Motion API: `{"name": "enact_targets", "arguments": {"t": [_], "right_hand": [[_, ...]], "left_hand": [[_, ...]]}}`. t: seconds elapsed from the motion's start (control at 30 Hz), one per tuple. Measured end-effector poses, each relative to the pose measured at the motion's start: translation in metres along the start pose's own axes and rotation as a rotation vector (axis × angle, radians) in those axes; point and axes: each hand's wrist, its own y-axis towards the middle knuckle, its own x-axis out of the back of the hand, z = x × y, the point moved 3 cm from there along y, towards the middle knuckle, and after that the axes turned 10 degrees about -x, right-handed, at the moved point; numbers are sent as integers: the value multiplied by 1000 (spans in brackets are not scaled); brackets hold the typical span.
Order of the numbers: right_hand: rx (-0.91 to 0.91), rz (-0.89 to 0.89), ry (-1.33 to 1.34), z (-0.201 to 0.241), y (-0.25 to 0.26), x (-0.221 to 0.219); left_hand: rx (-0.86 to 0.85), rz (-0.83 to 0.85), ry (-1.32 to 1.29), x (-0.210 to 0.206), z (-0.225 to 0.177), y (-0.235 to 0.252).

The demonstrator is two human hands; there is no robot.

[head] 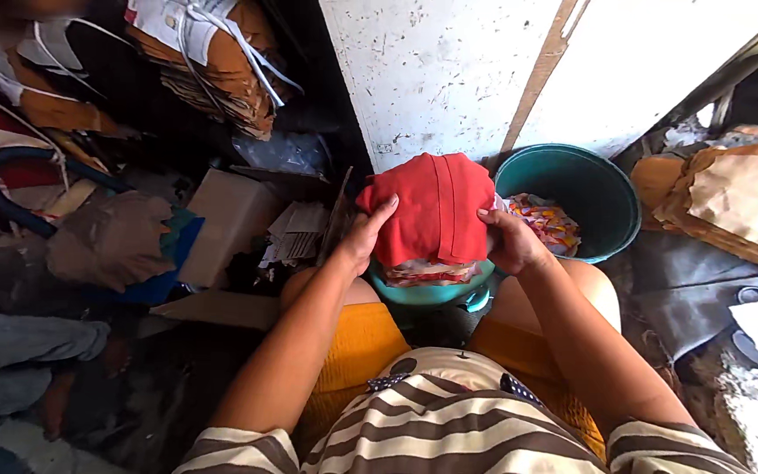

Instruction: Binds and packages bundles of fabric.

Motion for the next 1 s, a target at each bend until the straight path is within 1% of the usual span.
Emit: {"name": "enact_targets", "arguments": {"t": [0.1, 0.23, 0.3, 0.4, 0.47, 0.53, 0.57, 0.63, 0.7, 0.73, 0.77, 0.8, 0.83, 0.87, 0.9, 0.93, 1.0], "right_hand": [[-31, -7, -26, -4, 1, 6], [22, 30, 25, -4, 1, 7], [-3, 14, 4, -6, 1, 9], [-44, 13, -4, -10, 5, 12], [-35, 9, -59, -7, 5, 14], [-25, -25, -197, -2, 2, 19], [-16, -73, -281, 2, 1, 23], [56, -235, -474, 11, -3, 29], [260, -428, -744, 25, -11, 25], [398, -509, -902, 34, -16, 16], [544, -555, -1057, 41, -18, 2], [660, -550, -1205, 46, -17, -14], [723, -501, -1333, 46, -11, -30], [747, -443, -1435, 43, 0, -43], [736, -387, -1517, 38, 15, -53], [694, -340, -1588, 34, 30, -61], [601, -275, -1685, 34, 54, -73]], "left_hand": [[-12, 26, -3, -2, 0, 3], [-74, 6, 10, -4, -4, 4], [-92, 17, -8, -3, 4, 7], [-68, 30, -51, -1, 19, 15], [-45, 35, -61, 0, 18, 17], [-31, 41, -52, 0, 14, 14], [-43, 42, -62, 0, 10, 14], [-100, 16, -15, 3, 5, 12], [-180, -21, 153, 16, 3, 14], [-254, -57, 256, 25, 1, 18], [-374, -95, 337, 31, -4, 24], [-504, -108, 408, 31, -13, 27], [-630, -91, 492, 26, -22, 30], [-720, -53, 582, 17, -29, 33], [-774, -3, 667, 5, -32, 36], [-784, 47, 738, -7, -30, 40], [-713, 121, 854, -19, -16, 52]]}}
